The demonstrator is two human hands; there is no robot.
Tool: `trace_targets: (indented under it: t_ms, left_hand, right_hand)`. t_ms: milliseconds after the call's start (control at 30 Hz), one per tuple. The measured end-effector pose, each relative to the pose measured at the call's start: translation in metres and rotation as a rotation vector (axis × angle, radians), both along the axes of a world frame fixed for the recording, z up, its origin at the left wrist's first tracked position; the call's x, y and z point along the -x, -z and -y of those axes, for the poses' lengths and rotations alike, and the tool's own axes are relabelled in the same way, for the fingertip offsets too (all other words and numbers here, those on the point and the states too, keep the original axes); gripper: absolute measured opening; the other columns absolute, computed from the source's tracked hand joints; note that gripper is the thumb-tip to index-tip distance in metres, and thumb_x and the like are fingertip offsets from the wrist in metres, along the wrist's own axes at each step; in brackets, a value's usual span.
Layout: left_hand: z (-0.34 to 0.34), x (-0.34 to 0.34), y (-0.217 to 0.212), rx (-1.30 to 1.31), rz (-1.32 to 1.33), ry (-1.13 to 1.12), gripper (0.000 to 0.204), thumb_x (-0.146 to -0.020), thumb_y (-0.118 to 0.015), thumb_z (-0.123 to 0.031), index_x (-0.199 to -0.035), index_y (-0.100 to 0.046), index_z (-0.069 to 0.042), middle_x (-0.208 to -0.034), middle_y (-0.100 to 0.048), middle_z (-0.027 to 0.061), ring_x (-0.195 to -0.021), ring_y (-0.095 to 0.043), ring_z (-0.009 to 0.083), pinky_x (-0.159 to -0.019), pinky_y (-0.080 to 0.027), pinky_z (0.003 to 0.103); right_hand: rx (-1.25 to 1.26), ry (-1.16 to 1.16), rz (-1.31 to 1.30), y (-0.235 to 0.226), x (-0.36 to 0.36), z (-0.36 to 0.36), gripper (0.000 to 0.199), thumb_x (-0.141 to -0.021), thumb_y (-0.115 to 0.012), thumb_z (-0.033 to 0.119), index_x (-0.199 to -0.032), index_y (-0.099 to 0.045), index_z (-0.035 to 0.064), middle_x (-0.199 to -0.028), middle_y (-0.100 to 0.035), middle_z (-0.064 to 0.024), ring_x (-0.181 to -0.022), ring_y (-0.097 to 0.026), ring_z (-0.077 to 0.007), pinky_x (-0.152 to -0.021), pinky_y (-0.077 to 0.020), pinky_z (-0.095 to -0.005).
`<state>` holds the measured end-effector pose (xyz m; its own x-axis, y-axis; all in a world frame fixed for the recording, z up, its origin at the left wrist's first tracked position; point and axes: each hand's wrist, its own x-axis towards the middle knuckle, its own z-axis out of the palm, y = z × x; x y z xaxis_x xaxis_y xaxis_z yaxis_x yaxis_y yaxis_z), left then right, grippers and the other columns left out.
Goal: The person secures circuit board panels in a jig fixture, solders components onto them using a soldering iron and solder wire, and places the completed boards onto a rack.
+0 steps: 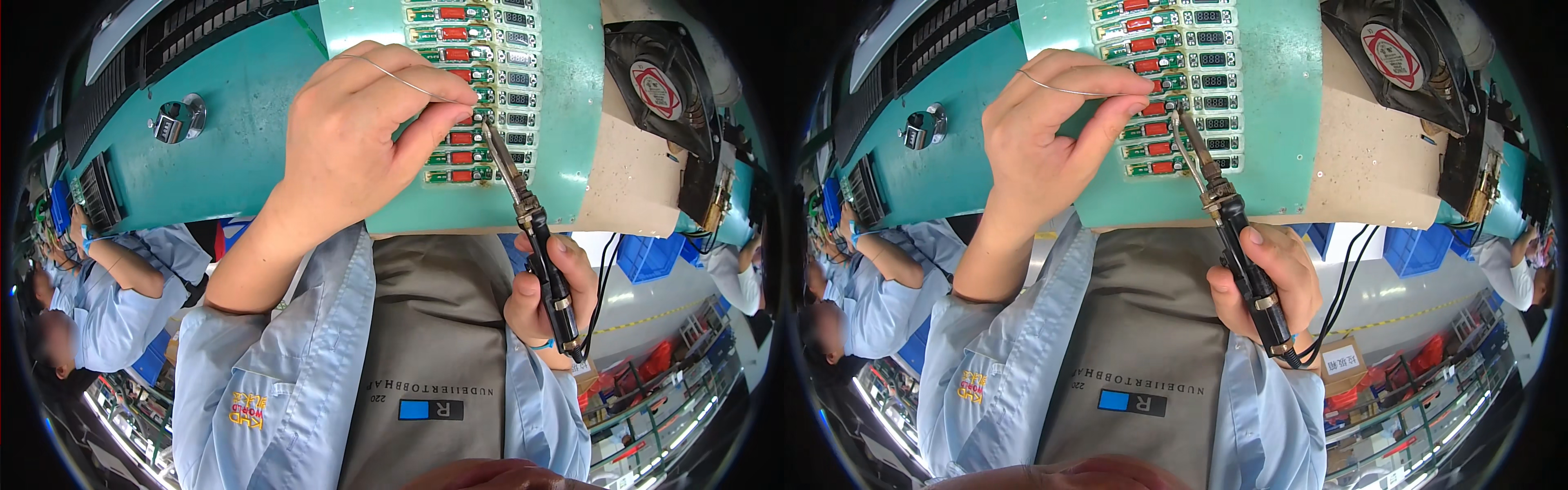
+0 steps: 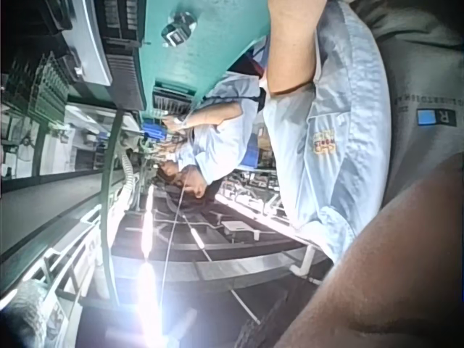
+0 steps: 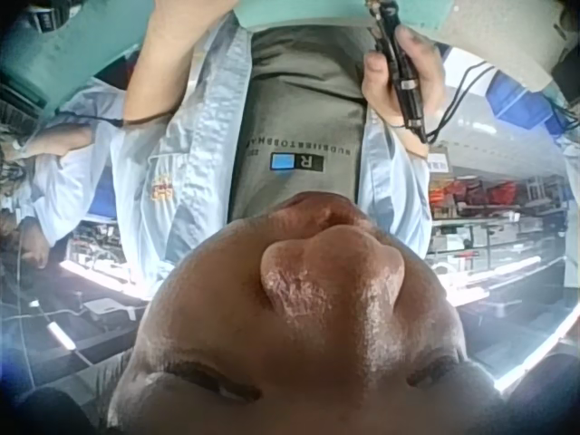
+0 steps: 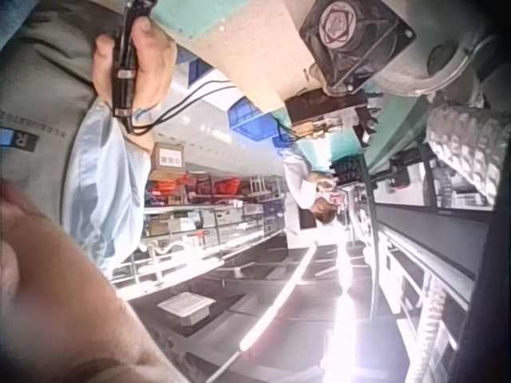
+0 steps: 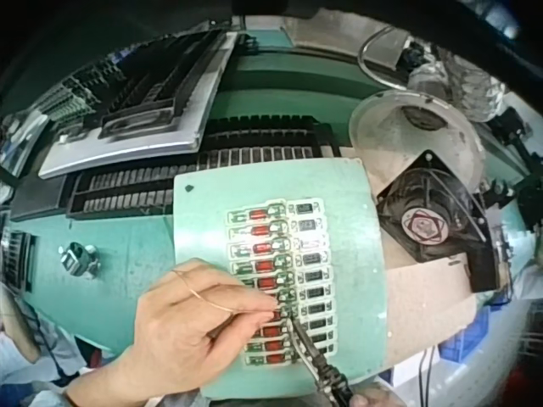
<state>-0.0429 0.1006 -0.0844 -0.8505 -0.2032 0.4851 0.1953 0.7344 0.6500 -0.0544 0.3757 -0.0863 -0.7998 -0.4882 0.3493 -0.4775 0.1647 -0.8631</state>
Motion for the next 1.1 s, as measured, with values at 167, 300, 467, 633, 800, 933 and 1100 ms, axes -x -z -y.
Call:
trace_targets:
  t_ms: [167,300,467,633,800,933,1100]
  left_hand:
    - [0.000,-0.001,-0.003,-0.004,-0.004,-0.011,0.019,-0.076,-0.085,0.002,-0.093,-0.081,-0.005,-0.092,-0.076,0.0028,-0.080,-0.065,0.0155,-0.073,-0.052,0.026]
    - [0.003,-0.004,-0.002,-0.009,0.018,-0.014,0.018,-0.077,-0.084,0.003,-0.093,-0.080,-0.005,-0.093,-0.077,0.0035,-0.080,-0.065,0.0157,-0.073,-0.052,0.027]
    - [0.002,-0.008,-0.004,-0.016,0.003,-0.037,0.016,-0.080,-0.081,0.003,-0.094,-0.078,-0.003,-0.094,-0.076,0.0039,-0.080,-0.064,0.0163,-0.072,-0.052,0.027]
    - [0.001,-0.011,-0.011,-0.101,0.079,-0.068,0.015,-0.083,-0.079,0.003,-0.096,-0.074,-0.002,-0.095,-0.075,0.0046,-0.080,-0.064,0.0175,-0.073,-0.052,0.027]
    - [-0.003,-0.010,-0.010,-0.093,0.085,0.002,0.016,-0.083,-0.078,0.003,-0.097,-0.072,-0.001,-0.096,-0.074,0.0059,-0.081,-0.064,0.0185,-0.073,-0.053,0.028]
    - [-0.004,-0.010,-0.001,-0.027,0.020,0.050,0.017,-0.081,-0.079,0.003,-0.096,-0.073,-0.002,-0.095,-0.074,0.0067,-0.081,-0.064,0.0188,-0.073,-0.053,0.028]
    - [-0.006,-0.010,-0.001,-0.009,0.022,0.068,0.018,-0.079,-0.080,0.004,-0.096,-0.074,-0.002,-0.096,-0.074,0.0073,-0.081,-0.064,0.0188,-0.073,-0.053,0.028]
  right_hand:
    - [-0.028,-0.044,0.018,-0.003,0.003,-0.002,0.048,-0.089,-0.086,0.018,-0.127,-0.062,0.0018,-0.098,-0.073,-0.0154,-0.076,-0.068,-0.0236,-0.072,-0.0556,-0.0340]
    - [-0.052,-0.045,0.016,-0.005,0.004,-0.002,0.048,-0.090,-0.085,0.018,-0.128,-0.061,0.0019,-0.100,-0.072,-0.0169,-0.075,-0.066,-0.0227,-0.072,-0.0548,-0.0333]
    - [0.140,-0.007,0.056,0.002,0.001,0.000,0.045,-0.092,-0.083,0.017,-0.127,-0.061,0.0015,-0.102,-0.071,-0.0173,-0.076,-0.066,-0.0222,-0.071,-0.0541,-0.0326]
    - [0.205,0.023,0.026,0.004,-0.001,-0.004,0.043,-0.094,-0.082,0.018,-0.128,-0.061,0.0014,-0.104,-0.070,-0.0173,-0.078,-0.065,-0.0222,-0.071,-0.0538,-0.0321]
    - [0.141,-0.022,-0.006,0.003,-0.003,-0.012,0.042,-0.094,-0.082,0.020,-0.127,-0.062,0.0020,-0.102,-0.070,-0.0164,-0.079,-0.066,-0.0226,-0.070,-0.0541,-0.0319]
    - [0.089,-0.030,0.024,0.003,-0.007,-0.015,0.042,-0.094,-0.082,0.021,-0.126,-0.062,0.0023,-0.101,-0.070,-0.0158,-0.079,-0.066,-0.0227,-0.070,-0.0543,-0.0323]
    - [0.027,-0.042,-0.010,0.003,-0.006,-0.014,0.043,-0.093,-0.084,0.022,-0.124,-0.063,0.0023,-0.101,-0.071,-0.0152,-0.078,-0.066,-0.0229,-0.070,-0.0546,-0.0328]
